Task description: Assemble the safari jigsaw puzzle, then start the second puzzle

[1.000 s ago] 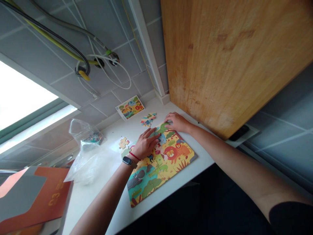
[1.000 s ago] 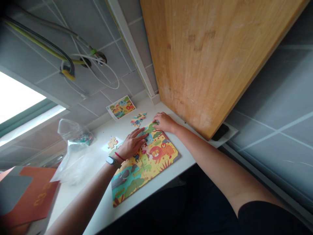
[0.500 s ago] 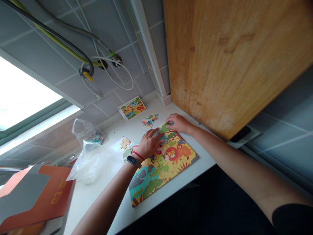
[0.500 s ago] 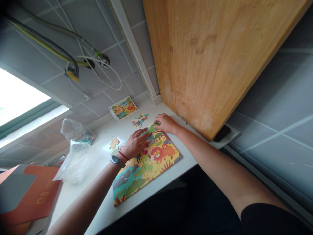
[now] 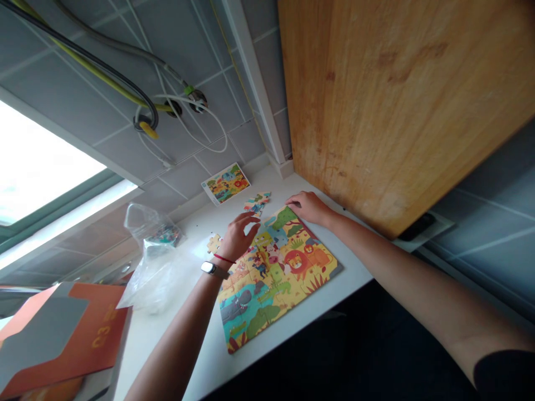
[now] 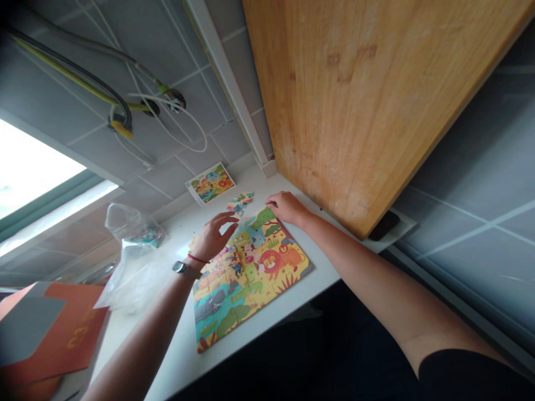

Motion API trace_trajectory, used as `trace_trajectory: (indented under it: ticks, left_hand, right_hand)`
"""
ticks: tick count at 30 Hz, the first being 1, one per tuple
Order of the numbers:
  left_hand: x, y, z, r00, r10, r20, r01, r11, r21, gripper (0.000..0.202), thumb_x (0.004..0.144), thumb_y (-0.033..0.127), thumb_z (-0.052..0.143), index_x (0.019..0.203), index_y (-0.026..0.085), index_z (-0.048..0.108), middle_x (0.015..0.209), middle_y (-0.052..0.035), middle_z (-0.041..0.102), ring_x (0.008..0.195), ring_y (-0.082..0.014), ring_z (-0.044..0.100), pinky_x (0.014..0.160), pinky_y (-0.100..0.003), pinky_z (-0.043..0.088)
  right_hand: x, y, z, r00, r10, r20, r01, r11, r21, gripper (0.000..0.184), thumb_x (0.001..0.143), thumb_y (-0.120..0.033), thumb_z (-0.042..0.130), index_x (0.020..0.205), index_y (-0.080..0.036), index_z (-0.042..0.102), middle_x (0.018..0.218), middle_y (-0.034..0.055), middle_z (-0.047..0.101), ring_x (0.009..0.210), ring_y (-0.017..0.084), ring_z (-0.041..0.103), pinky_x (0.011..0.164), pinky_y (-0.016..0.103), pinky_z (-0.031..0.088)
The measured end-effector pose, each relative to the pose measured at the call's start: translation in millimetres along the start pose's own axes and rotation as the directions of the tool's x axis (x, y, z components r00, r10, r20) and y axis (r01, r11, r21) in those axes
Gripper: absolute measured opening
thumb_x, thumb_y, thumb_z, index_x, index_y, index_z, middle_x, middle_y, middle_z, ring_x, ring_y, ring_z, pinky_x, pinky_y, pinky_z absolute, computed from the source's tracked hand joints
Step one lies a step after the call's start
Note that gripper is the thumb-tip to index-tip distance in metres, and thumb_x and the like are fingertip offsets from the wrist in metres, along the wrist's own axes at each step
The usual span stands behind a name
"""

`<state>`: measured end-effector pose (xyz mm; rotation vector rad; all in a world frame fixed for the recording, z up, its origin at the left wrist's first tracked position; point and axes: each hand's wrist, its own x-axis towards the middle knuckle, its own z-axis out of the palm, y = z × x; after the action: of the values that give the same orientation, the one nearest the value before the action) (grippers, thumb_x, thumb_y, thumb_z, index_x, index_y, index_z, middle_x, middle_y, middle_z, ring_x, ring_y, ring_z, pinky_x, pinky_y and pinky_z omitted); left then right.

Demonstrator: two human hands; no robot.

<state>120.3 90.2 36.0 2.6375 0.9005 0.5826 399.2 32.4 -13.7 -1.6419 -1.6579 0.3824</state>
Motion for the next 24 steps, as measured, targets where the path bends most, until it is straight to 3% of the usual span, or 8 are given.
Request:
trace_trajectory:
  ticks: [2, 6, 14, 19, 24]
  left_hand:
    - [6.0, -13.5, -12.3, 0.996, -0.082, -0.041, 0.082, 0.997, 0.009, 0.017, 0.098, 0.032, 0.064, 0.107, 0.023, 0.075, 0.121, -0.0079, 0.076, 0.114, -0.0247, 0.072, 0.104, -0.041, 0.057]
    - [21.9, -40.7, -23.2, 0.979, -0.203, 0.022, 0.201, 0.977, 0.069, 0.028, 0.091, 0.032, 0.073, 0.116, 0.022, 0.072, 0.119, -0.0090, 0.077, 0.110, -0.0269, 0.074, 0.102, -0.044, 0.058]
    - [73.7, -57.3, 6.5, 0.973, -0.142, 0.184, 0.122, 0.985, 0.119, 0.060, 0.083, 0.033, 0.081, 0.138, 0.021, 0.062, 0.133, -0.0133, 0.071, 0.122, -0.0305, 0.069, 0.108, -0.047, 0.054]
    - [107.1, -58.9, 16.5, 0.949, -0.135, 0.283, 0.099, 0.985, 0.138, 0.061, 0.067, 0.026, 0.090, 0.126, 0.026, 0.072, 0.126, -0.0090, 0.073, 0.119, -0.0317, 0.069, 0.105, -0.043, 0.055]
    - [116.4, -60.3, 13.0, 0.933, -0.151, 0.327, 0.101, 0.981, 0.164, 0.060, 0.065, 0.020, 0.089, 0.123, 0.025, 0.074, 0.121, -0.0088, 0.073, 0.112, -0.0298, 0.070, 0.100, -0.042, 0.057]
  right_hand:
    - [0.6, 0.4, 0.8, 1.000, 0.009, -0.028, -0.008, 0.999, 0.039, 0.022, 0.093, -0.015, 0.065, 0.100, -0.023, 0.084, 0.103, 0.0056, 0.083, 0.094, 0.021, 0.076, 0.090, 0.030, 0.055]
    - [2.5, 2.6, 2.4, 0.996, 0.019, -0.090, -0.011, 0.996, 0.093, 0.020, 0.091, -0.013, 0.065, 0.099, -0.019, 0.083, 0.101, 0.0077, 0.082, 0.091, 0.020, 0.075, 0.085, 0.029, 0.055]
    - [2.3, 2.9, 3.3, 0.998, 0.045, -0.047, -0.038, 0.989, 0.140, 0.019, 0.092, -0.015, 0.066, 0.098, -0.020, 0.082, 0.100, 0.0064, 0.083, 0.091, 0.020, 0.076, 0.086, 0.029, 0.056]
    - [3.8, 5.9, 5.9, 0.998, 0.048, -0.041, -0.042, 0.990, 0.138, 0.019, 0.092, -0.015, 0.066, 0.098, -0.022, 0.082, 0.100, 0.0047, 0.083, 0.091, 0.019, 0.077, 0.085, 0.029, 0.056]
    - [4.7, 5.4, 6.5, 0.998, 0.059, -0.032, -0.055, 0.991, 0.123, 0.019, 0.092, -0.015, 0.066, 0.099, -0.022, 0.082, 0.099, 0.0041, 0.083, 0.090, 0.019, 0.076, 0.083, 0.028, 0.055]
